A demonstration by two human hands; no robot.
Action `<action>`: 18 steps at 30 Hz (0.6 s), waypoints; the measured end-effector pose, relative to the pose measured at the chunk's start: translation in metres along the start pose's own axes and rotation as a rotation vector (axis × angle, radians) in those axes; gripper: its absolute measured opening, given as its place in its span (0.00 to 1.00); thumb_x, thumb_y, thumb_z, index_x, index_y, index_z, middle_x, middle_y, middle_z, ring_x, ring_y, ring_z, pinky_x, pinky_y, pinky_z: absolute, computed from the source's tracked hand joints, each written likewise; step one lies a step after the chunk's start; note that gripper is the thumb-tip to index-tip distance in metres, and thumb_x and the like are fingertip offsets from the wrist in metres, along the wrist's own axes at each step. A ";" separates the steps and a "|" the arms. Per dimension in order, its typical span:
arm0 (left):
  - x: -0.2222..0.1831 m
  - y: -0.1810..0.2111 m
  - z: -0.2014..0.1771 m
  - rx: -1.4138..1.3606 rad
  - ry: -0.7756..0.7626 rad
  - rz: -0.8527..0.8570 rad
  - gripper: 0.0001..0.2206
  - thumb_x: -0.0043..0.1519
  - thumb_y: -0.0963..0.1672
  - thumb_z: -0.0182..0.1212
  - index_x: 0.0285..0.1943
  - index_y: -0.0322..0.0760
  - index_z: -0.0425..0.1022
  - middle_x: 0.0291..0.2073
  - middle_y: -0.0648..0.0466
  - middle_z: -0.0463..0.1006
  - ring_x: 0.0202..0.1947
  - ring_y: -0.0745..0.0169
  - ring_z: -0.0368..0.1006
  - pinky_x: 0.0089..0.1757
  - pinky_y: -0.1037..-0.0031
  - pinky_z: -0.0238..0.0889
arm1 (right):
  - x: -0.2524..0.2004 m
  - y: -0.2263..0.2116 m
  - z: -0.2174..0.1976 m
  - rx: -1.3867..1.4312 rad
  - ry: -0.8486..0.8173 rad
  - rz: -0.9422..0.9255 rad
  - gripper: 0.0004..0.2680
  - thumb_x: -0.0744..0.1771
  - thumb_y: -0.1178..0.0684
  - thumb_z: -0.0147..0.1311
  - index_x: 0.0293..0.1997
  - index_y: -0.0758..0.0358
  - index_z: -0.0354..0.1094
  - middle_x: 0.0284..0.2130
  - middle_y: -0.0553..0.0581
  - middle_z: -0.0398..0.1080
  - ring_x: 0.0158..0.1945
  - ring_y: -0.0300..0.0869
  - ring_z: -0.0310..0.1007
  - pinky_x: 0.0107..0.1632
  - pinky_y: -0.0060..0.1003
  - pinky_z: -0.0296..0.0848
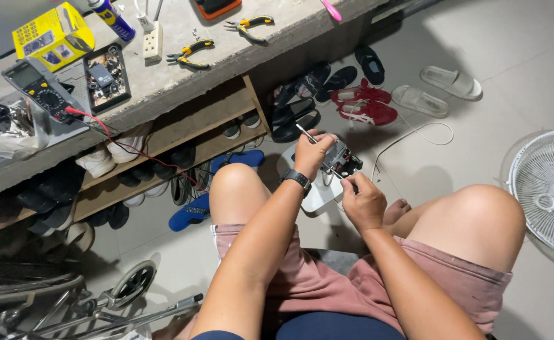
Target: Repairing a fan motor by inspecting and manipulating its internal components and wiring with a tool
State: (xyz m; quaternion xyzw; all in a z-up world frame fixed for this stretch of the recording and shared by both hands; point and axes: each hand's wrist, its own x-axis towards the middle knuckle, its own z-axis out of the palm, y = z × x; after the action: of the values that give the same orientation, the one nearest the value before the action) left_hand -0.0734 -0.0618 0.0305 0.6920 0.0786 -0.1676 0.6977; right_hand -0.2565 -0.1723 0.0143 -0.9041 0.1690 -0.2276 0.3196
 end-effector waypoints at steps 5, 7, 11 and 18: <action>0.005 -0.005 0.004 0.058 0.027 -0.003 0.45 0.54 0.53 0.85 0.79 0.29 0.72 0.60 0.48 0.90 0.65 0.49 0.84 0.62 0.59 0.78 | 0.013 0.020 0.016 0.253 -0.173 0.301 0.05 0.71 0.44 0.69 0.42 0.47 0.82 0.25 0.49 0.78 0.35 0.46 0.79 0.40 0.46 0.77; 0.007 -0.007 0.004 0.053 0.028 0.003 0.45 0.54 0.53 0.85 0.79 0.29 0.73 0.60 0.48 0.90 0.65 0.48 0.84 0.62 0.60 0.78 | 0.019 0.024 0.020 0.435 -0.236 0.410 0.04 0.71 0.47 0.70 0.40 0.49 0.83 0.20 0.47 0.74 0.28 0.35 0.72 0.34 0.37 0.73; -0.001 -0.001 0.002 0.077 0.010 -0.006 0.44 0.54 0.53 0.84 0.79 0.30 0.73 0.60 0.49 0.90 0.65 0.49 0.84 0.62 0.60 0.78 | 0.021 0.020 0.013 0.589 -0.288 0.498 0.04 0.71 0.52 0.68 0.39 0.57 0.82 0.18 0.49 0.68 0.23 0.32 0.63 0.26 0.29 0.61; -0.003 0.005 0.000 0.098 -0.010 -0.015 0.45 0.54 0.54 0.84 0.79 0.29 0.73 0.62 0.47 0.89 0.66 0.48 0.83 0.63 0.60 0.78 | 0.031 -0.002 -0.007 0.712 -0.445 0.699 0.09 0.72 0.48 0.66 0.37 0.56 0.73 0.18 0.50 0.64 0.18 0.33 0.58 0.19 0.26 0.50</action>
State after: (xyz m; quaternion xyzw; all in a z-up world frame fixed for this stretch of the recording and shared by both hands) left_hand -0.0748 -0.0612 0.0366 0.7238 0.0719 -0.1800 0.6622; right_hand -0.2334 -0.1883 0.0302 -0.6563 0.3000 0.0460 0.6907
